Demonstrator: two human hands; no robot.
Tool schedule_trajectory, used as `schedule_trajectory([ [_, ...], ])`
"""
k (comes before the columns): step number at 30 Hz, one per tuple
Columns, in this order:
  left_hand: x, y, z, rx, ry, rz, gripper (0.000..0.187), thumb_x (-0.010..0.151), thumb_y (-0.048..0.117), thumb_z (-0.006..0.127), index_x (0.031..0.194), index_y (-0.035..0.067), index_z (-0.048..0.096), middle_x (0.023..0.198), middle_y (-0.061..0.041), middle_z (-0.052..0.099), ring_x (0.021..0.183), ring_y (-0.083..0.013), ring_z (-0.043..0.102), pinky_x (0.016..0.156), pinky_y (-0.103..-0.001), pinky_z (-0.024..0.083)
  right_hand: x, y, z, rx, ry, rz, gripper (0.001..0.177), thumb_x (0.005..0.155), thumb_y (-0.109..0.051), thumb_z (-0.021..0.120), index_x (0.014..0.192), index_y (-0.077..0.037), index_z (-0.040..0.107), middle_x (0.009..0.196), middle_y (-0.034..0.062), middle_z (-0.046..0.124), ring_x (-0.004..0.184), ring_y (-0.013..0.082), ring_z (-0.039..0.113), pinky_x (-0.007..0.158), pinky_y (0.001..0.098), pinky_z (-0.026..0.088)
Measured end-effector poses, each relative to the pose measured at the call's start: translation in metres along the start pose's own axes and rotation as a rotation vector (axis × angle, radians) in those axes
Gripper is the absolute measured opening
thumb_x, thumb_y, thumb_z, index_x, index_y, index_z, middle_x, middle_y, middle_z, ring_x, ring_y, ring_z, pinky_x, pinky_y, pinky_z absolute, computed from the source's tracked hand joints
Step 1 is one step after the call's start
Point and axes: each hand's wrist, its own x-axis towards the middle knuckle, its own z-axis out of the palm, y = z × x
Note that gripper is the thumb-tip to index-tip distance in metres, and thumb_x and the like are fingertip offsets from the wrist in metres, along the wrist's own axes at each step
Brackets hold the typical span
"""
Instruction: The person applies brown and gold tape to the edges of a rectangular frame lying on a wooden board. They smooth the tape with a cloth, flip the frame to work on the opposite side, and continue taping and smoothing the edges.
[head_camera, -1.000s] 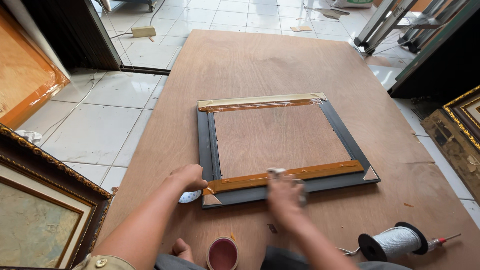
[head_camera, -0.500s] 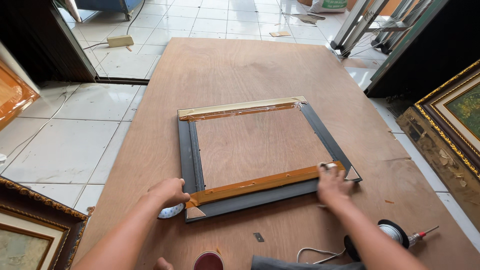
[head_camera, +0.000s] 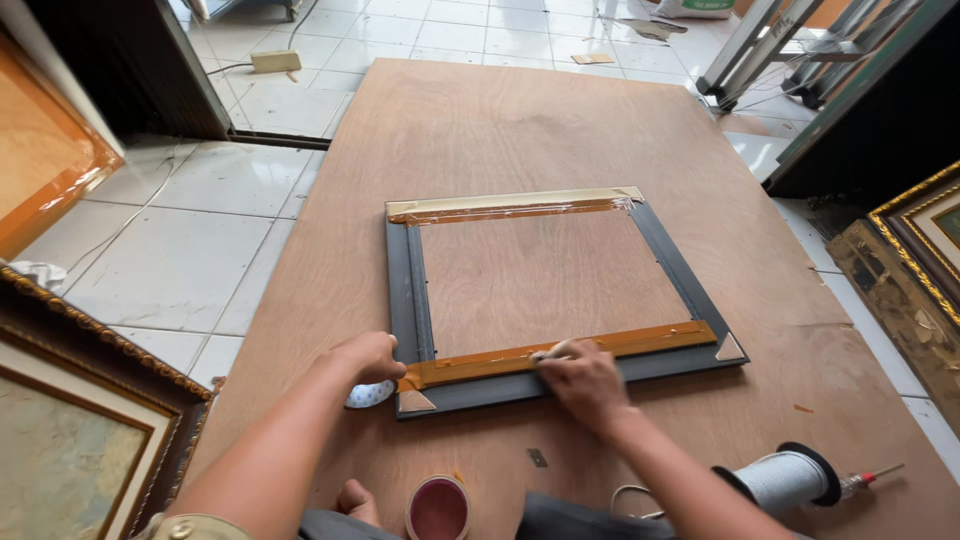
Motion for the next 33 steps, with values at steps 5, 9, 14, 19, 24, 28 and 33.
schedule_trajectory([
  [5,-0.004,-0.003,0.003,0.024,-0.028,0.01,0.074,0.091,0.057,0.063,0.15,0.012,0.068,0.15,-0.022,0.072,0.146,-0.0418,0.065,0.121,-0.061,0.054,0.044,-0.102,0.046,0.218,-0.052,-0.219,0.007,0.092,-0.042,0.084,0.099,-0.043,0.084,0.098,-0.0065,0.074,0.103,0.0235,0.071,0.087,0.0425,0.061],
  [9,-0.003,-0.003,0.007,0.026,-0.026,0.007,0.077,0.088,0.059,0.063,0.152,0.016,0.066,0.15,-0.018,0.072,0.146,-0.0395,0.065,0.119,-0.06,0.055,0.06,-0.162,0.052,0.264,-0.092,-0.307,0.003,0.093,-0.038,0.081,0.095,-0.04,0.082,0.099,-0.0088,0.074,0.1,0.0207,0.07,0.082,0.0398,0.06],
  [14,-0.004,-0.005,0.01,0.012,-0.016,-0.009,0.079,0.09,0.059,0.061,0.159,0.02,0.063,0.15,-0.017,0.072,0.146,-0.0384,0.065,0.118,-0.058,0.056,0.048,-0.134,0.031,0.172,-0.014,-0.336,0.006,0.094,-0.039,0.081,0.096,-0.044,0.082,0.096,-0.0082,0.073,0.097,0.0211,0.07,0.079,0.0404,0.059],
  [19,-0.004,-0.007,0.009,-0.107,-0.006,-0.034,0.072,0.091,0.051,0.07,0.157,0.022,0.068,0.146,-0.016,0.075,0.142,-0.0371,0.069,0.115,-0.056,0.057,0.011,-0.06,-0.005,0.017,-0.023,-0.091,0.009,0.102,-0.047,0.075,0.106,-0.046,0.084,0.104,-0.0105,0.076,0.104,0.0206,0.072,0.085,0.0418,0.062],
  [24,-0.014,-0.001,-0.001,-0.056,0.04,-0.008,0.067,0.087,0.045,0.072,0.148,0.018,0.075,0.143,-0.016,0.076,0.141,-0.0404,0.068,0.114,-0.064,0.056,-0.015,-0.008,-0.005,-0.159,-0.157,0.456,0.026,0.107,-0.072,0.062,0.116,-0.053,0.078,0.125,-0.0105,0.064,0.128,0.0218,0.063,0.101,0.0469,0.058],
  [28,-0.001,0.047,0.012,0.287,0.26,0.142,0.068,0.091,0.055,0.079,0.15,0.022,0.071,0.144,-0.011,0.069,0.14,-0.0385,0.061,0.111,-0.072,0.049,-0.023,-0.005,-0.029,-0.184,-0.145,0.674,0.04,0.105,-0.078,0.06,0.103,-0.045,0.082,0.151,-0.0123,0.057,0.146,0.0219,0.051,0.106,0.0573,0.053],
  [33,-0.043,0.153,0.047,0.176,0.114,0.722,0.046,0.097,0.024,0.065,0.143,0.028,0.071,0.15,-0.002,0.069,0.144,-0.0327,0.065,0.112,-0.061,0.059,-0.039,-0.077,-0.052,0.068,-0.3,0.626,0.029,0.093,-0.05,0.083,0.118,-0.04,0.074,0.111,0.0021,0.081,0.118,0.036,0.08,0.093,0.0547,0.065],
])
